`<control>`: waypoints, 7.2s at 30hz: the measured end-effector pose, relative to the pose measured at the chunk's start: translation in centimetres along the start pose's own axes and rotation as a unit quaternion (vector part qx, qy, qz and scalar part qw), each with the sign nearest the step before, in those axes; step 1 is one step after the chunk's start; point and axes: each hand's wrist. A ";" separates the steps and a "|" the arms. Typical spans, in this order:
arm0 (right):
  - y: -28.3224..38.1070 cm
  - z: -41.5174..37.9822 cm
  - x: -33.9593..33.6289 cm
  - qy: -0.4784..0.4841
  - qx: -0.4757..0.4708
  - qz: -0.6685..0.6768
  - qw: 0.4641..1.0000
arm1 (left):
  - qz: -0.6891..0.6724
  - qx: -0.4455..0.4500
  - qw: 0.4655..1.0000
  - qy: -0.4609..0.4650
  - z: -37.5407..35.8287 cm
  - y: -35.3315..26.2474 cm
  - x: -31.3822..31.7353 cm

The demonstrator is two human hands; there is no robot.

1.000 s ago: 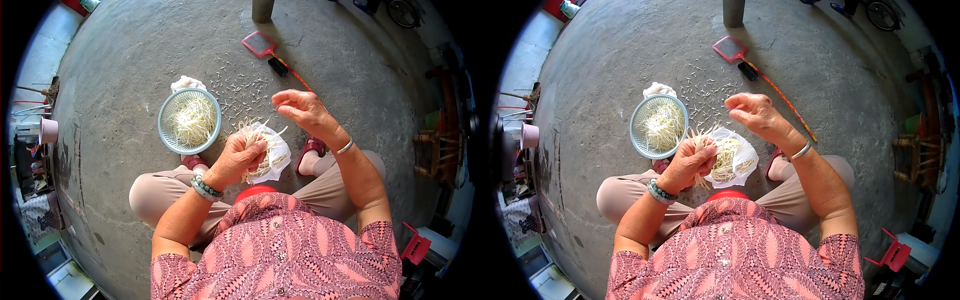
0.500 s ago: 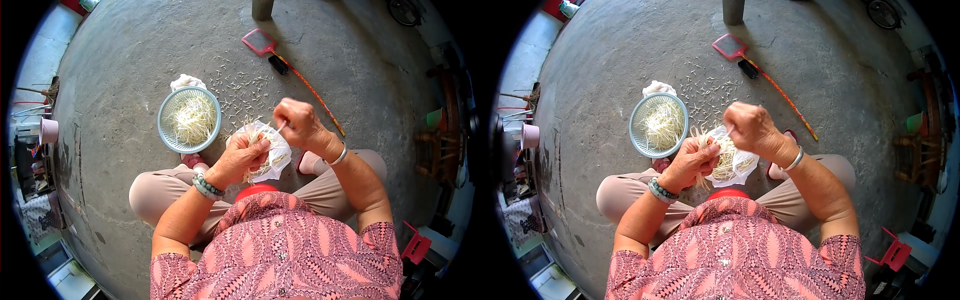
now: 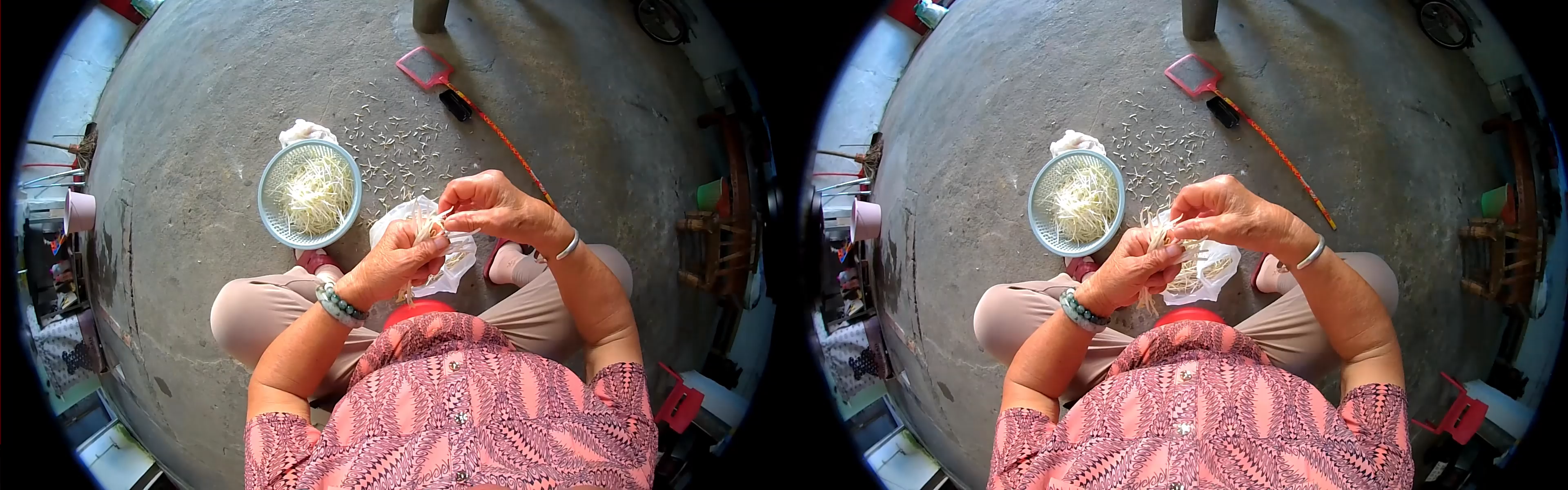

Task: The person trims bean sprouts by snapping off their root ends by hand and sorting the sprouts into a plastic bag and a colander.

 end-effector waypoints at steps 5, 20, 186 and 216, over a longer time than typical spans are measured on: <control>-0.1 -0.1 0.5 -0.032 -0.033 -0.087 0.995 | 0.011 0.005 1.000 0.003 0.1 0.2 0.1; -1.4 0.2 -0.6 -0.216 -0.024 -0.169 0.961 | -0.042 -0.047 0.998 0.021 -0.3 -0.9 0.7; 0.7 -1.8 0.0 -0.068 -0.086 -0.103 0.989 | -0.004 -0.134 0.985 0.111 1.6 1.3 0.5; 0.0 -2.5 -0.2 -0.297 -0.156 -0.274 0.901 | -0.134 -0.109 0.985 0.022 1.8 0.9 0.0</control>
Point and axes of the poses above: each hand's wrist, its own z-axis towards the middle knuckle, its own x-axis out of the palm, y = z × x, and after that the axes turned 8 degrees about x, right-handed
